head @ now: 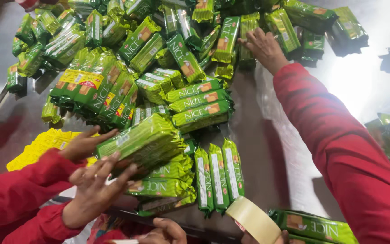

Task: The person organizes wrapped biscuit packets on a table, aligning them into groups and securing them with tape.

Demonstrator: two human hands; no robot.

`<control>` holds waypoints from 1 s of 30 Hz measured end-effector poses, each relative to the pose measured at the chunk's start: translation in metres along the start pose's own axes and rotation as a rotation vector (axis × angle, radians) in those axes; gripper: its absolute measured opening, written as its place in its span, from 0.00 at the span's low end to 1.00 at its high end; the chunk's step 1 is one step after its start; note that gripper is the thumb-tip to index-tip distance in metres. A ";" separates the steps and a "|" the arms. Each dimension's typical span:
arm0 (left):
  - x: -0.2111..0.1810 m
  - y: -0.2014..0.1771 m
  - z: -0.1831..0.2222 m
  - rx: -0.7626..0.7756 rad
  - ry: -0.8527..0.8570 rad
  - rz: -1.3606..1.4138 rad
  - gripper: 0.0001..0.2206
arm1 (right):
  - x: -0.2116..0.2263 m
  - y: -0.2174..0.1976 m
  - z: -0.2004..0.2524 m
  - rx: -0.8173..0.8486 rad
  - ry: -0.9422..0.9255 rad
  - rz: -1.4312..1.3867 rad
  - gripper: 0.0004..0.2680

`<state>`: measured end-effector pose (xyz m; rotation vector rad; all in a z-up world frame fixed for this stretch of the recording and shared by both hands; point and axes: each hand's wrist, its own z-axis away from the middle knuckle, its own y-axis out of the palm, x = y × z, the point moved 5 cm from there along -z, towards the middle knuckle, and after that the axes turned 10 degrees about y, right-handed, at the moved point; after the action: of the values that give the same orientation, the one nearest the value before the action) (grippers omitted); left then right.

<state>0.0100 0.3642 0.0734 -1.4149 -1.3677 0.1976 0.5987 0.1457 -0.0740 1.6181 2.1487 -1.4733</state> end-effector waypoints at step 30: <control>-0.062 -0.077 -0.071 -0.346 -0.573 0.283 0.28 | -0.035 -0.271 0.336 0.908 -0.065 -1.148 0.22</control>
<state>-0.0044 0.2548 0.1253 -1.9393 -1.7119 0.6126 0.2517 -0.1137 -0.0634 0.1162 2.6412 -3.0179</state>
